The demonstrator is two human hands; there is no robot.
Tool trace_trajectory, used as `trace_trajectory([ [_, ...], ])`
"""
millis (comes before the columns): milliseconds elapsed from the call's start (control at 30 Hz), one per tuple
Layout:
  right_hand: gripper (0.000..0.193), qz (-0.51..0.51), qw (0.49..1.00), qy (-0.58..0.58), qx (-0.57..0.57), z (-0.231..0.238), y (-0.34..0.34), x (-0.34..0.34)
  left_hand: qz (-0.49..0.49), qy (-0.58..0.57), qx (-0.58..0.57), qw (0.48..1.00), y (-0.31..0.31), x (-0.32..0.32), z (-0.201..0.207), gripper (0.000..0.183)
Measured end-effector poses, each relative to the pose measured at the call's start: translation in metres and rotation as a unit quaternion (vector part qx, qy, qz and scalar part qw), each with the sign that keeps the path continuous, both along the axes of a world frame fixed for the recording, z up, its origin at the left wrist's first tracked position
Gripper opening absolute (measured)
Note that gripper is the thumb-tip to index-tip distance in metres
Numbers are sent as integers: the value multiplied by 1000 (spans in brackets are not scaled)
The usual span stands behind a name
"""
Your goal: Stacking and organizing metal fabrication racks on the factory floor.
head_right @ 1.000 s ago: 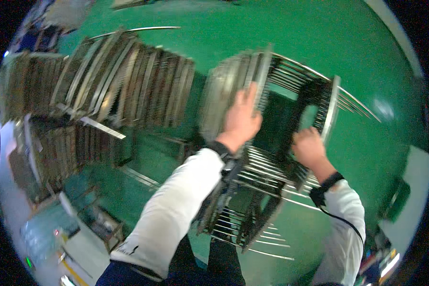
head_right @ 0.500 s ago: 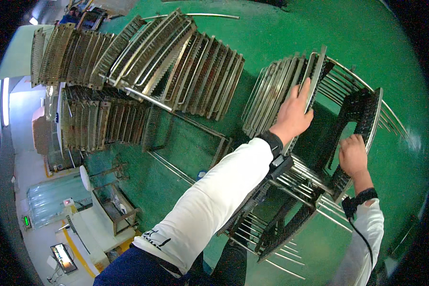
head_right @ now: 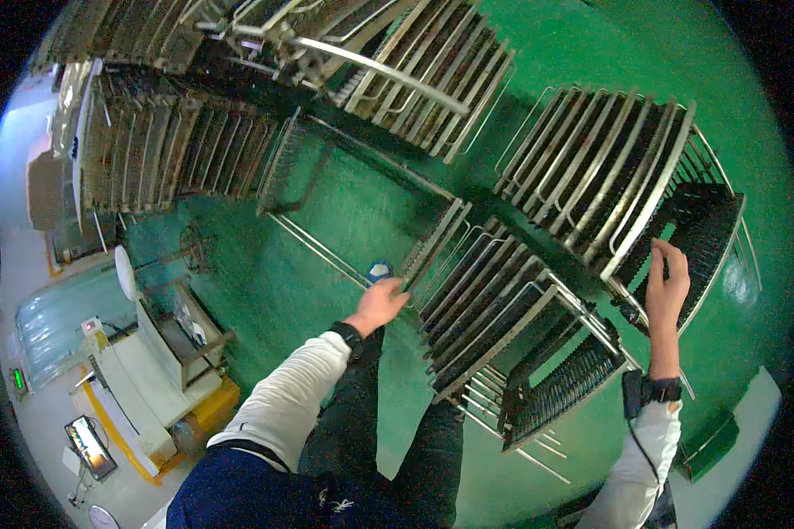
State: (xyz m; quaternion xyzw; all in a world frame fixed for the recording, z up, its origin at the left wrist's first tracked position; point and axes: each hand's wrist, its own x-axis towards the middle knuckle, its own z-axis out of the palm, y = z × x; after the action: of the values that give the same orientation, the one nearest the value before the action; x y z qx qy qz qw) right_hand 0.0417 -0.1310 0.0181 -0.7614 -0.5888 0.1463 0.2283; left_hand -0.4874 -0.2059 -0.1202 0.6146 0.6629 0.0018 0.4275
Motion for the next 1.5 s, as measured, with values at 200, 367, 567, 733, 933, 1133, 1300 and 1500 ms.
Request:
trace_trajectory([
  [200,14,76,973,176,-129,8,18,-186,39,83,-170,981,-60,-154,-29,30],
  [367,23,195,890,281,-302,-99,45,-310,129,42,-131,982,-49,-208,-64,33],
  [567,30,95,857,312,-398,-215,90,-404,191,44,-111,974,-29,-238,-114,39],
  [733,29,-2,868,262,-421,-261,135,-448,202,15,-151,967,-25,-239,-157,42],
  [933,44,-131,877,246,-392,-298,183,-466,301,-72,-200,930,-49,-254,-204,37],
  [1133,36,-135,892,199,-382,-333,200,-466,597,-221,-366,679,-68,-247,-205,29],
  [1300,18,91,949,-12,-303,-370,240,-326,537,-315,-464,630,-44,-161,-216,21],
  [1500,33,93,929,-151,-324,-345,210,-454,526,-122,-171,824,-77,-210,-211,17],
])
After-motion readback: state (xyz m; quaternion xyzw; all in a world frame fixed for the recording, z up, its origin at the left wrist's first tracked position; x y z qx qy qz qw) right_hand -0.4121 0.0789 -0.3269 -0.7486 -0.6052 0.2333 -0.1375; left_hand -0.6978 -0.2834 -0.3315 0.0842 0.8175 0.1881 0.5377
